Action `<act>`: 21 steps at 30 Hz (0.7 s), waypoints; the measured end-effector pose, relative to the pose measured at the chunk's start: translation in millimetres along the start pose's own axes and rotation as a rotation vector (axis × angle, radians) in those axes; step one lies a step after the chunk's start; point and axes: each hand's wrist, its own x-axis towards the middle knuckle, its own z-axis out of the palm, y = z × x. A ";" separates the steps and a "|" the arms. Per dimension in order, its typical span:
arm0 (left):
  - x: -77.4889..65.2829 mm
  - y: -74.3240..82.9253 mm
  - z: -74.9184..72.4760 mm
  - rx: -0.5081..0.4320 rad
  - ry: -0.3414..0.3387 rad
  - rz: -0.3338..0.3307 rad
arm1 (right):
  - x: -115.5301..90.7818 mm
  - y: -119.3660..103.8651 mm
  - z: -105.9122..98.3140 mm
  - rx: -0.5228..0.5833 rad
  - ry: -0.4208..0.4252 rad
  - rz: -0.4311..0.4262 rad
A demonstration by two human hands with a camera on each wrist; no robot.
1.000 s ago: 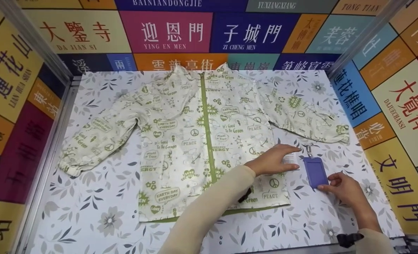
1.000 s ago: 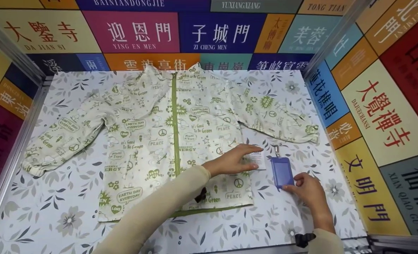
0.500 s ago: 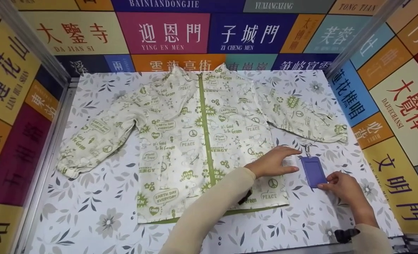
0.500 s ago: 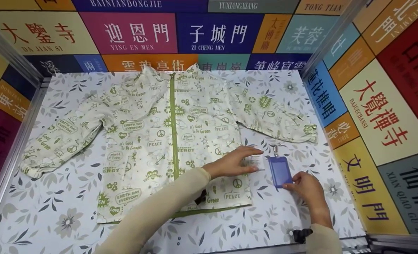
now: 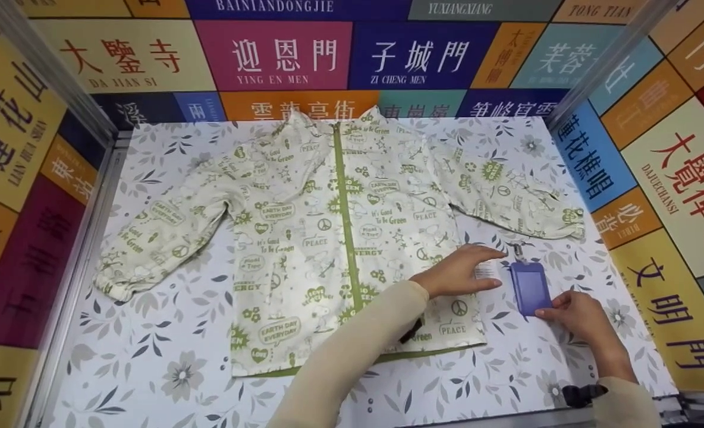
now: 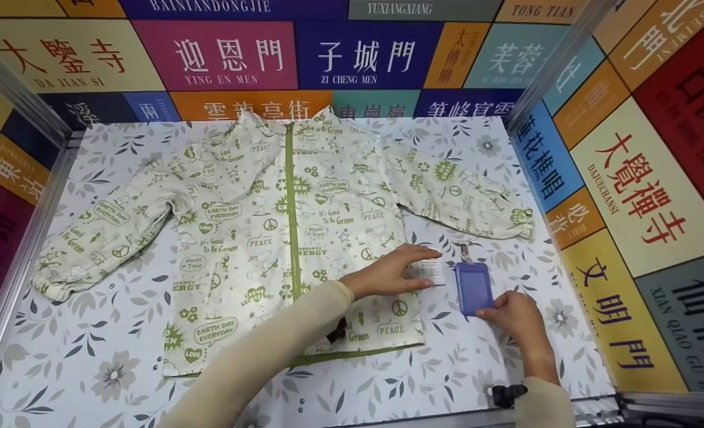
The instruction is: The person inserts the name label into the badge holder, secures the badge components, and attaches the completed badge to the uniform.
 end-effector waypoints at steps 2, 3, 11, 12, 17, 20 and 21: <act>0.0 -0.2 -0.3 0.001 0.005 -0.009 | -0.8 -0.1 -1.2 -0.004 0.013 -0.002; -0.1 -0.4 -0.4 0.003 0.005 -0.012 | -1.1 0.2 -1.8 -0.003 0.018 -0.002; -0.8 0.2 -1.0 0.004 0.005 -0.018 | -3.0 5.3 -6.1 0.004 0.031 -0.019; -0.9 0.4 -1.2 0.005 0.006 -0.017 | -3.1 6.0 -6.3 0.007 0.035 -0.023; -2.1 0.7 -3.0 -0.003 0.006 -0.021 | -4.5 8.5 -6.8 0.049 0.061 -0.034; -3.1 1.1 -4.6 -0.020 0.006 -0.031 | -6.6 9.5 -8.0 0.088 0.064 -0.037; -3.5 1.3 -5.1 -0.028 0.006 -0.037 | -7.5 9.6 -8.8 0.092 0.065 -0.035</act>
